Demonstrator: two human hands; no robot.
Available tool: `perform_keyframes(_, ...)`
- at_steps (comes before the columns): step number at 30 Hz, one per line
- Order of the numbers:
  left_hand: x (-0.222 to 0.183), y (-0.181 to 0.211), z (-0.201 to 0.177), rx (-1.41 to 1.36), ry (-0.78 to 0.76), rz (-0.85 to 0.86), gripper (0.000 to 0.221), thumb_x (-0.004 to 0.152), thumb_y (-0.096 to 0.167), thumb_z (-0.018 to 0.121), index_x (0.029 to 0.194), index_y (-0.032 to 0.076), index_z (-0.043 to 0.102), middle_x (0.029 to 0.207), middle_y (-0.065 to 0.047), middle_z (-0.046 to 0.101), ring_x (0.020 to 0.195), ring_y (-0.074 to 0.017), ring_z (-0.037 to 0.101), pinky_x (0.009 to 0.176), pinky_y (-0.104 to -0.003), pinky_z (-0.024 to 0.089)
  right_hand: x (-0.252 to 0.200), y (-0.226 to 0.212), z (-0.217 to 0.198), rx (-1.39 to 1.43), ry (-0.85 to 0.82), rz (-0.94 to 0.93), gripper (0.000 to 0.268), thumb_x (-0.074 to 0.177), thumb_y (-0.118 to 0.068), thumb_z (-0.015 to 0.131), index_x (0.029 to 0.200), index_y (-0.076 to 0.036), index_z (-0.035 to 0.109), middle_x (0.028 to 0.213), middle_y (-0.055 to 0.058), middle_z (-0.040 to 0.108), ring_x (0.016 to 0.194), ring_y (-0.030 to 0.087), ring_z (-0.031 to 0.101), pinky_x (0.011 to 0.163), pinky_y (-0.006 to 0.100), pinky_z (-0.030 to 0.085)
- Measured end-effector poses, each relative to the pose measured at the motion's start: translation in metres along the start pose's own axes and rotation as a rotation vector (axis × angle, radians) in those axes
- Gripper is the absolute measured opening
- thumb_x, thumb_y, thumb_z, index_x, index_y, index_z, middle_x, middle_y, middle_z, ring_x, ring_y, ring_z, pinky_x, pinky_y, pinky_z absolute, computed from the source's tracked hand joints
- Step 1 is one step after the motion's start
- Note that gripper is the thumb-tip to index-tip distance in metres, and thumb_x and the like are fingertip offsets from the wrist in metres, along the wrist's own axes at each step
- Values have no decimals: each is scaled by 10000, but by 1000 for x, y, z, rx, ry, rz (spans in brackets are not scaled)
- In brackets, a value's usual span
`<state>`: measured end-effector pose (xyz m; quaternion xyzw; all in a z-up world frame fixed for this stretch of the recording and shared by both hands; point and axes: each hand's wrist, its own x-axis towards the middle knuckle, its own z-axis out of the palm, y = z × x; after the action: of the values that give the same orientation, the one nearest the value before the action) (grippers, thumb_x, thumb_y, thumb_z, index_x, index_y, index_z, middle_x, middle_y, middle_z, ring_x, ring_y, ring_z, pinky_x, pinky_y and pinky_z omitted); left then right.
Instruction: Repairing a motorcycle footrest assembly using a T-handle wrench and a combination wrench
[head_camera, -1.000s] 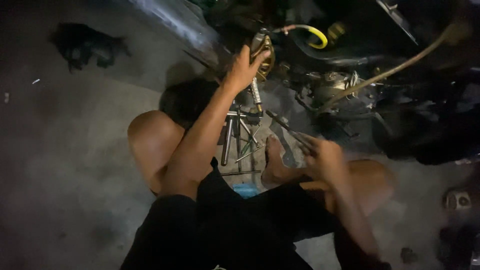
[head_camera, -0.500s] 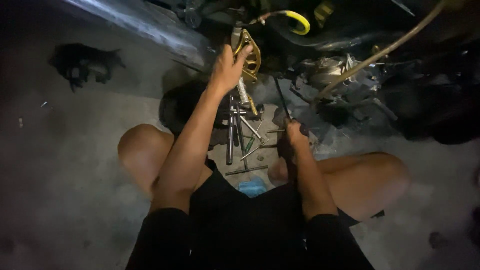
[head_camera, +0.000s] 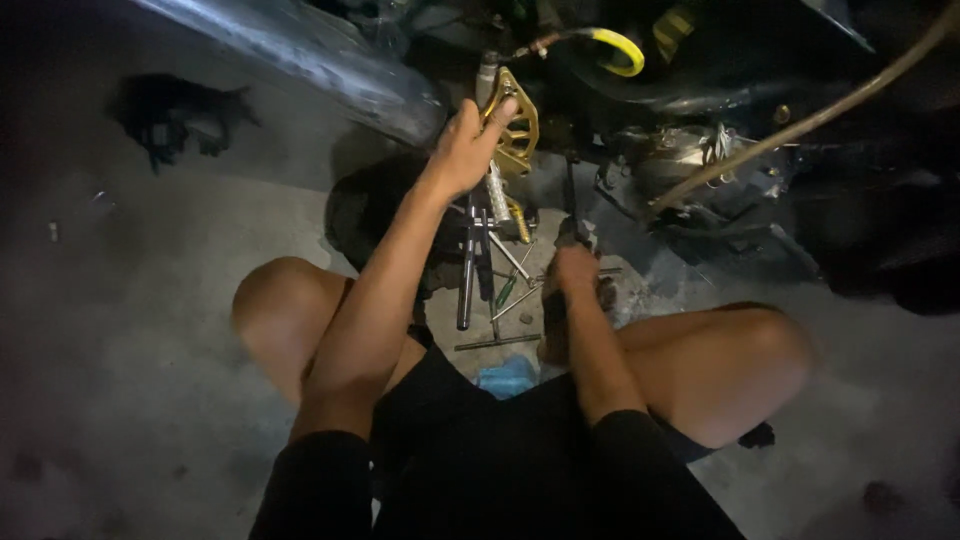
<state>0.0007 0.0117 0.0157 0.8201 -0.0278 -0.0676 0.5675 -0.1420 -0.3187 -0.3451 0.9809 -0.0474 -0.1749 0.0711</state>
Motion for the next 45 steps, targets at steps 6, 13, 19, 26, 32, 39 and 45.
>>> perform_keyframes(6,-1,15,-7,-71,-208,-187,830,944,781,438,1146,-15,556,1289,-352,580,1309,-497,504,1071,-612,415,28,-72,-84,264,98,-99,143,811,-67,685,896,-22,790,903,216,746,882,419,766,721,526,631)
perform_keyframes(13,-8,27,-6,-172,-230,-221,874,991,717,420,1349,-76,505,1481,-372,438,1437,-492,362,1205,-594,280,56,-123,-82,706,78,69,230,898,-331,694,1047,-167,755,1041,90,698,1032,325,702,792,455,606)
perform_keyframes(19,-8,30,-8,-281,-217,-156,717,1061,570,474,1435,-42,476,1540,-310,421,1482,-423,321,1236,-571,250,42,-58,116,453,393,-117,234,898,-410,678,1014,-208,705,955,15,621,894,284,691,663,427,598)
perform_keyframes(26,-2,-25,12,-310,-165,-131,685,1073,576,509,1430,-9,516,1521,-232,467,1476,-353,336,1272,-561,142,123,-74,-4,381,194,-227,227,903,-112,644,719,-41,756,596,158,672,659,363,749,490,418,585)
perform_keyframes(32,-17,19,-5,-551,-63,18,504,1030,493,382,1062,27,571,964,-55,563,884,-161,516,864,-281,424,203,23,43,303,-180,-145,569,694,-361,883,1044,68,752,1021,377,667,891,510,734,635,563,623)
perform_keyframes(39,-16,-4,3,-338,130,144,455,1051,451,417,995,25,563,904,-60,537,816,-195,498,807,-297,439,-25,-15,-329,49,-276,-412,255,907,-42,546,834,75,760,781,323,733,837,482,758,677,548,615)
perform_keyframes(45,-24,6,-4,-456,51,195,593,1027,459,498,1282,-74,559,1244,-177,634,1096,-230,596,998,-331,454,-101,-60,-459,632,-101,-450,223,934,-119,697,1089,39,720,704,129,699,505,251,533,518,384,459)
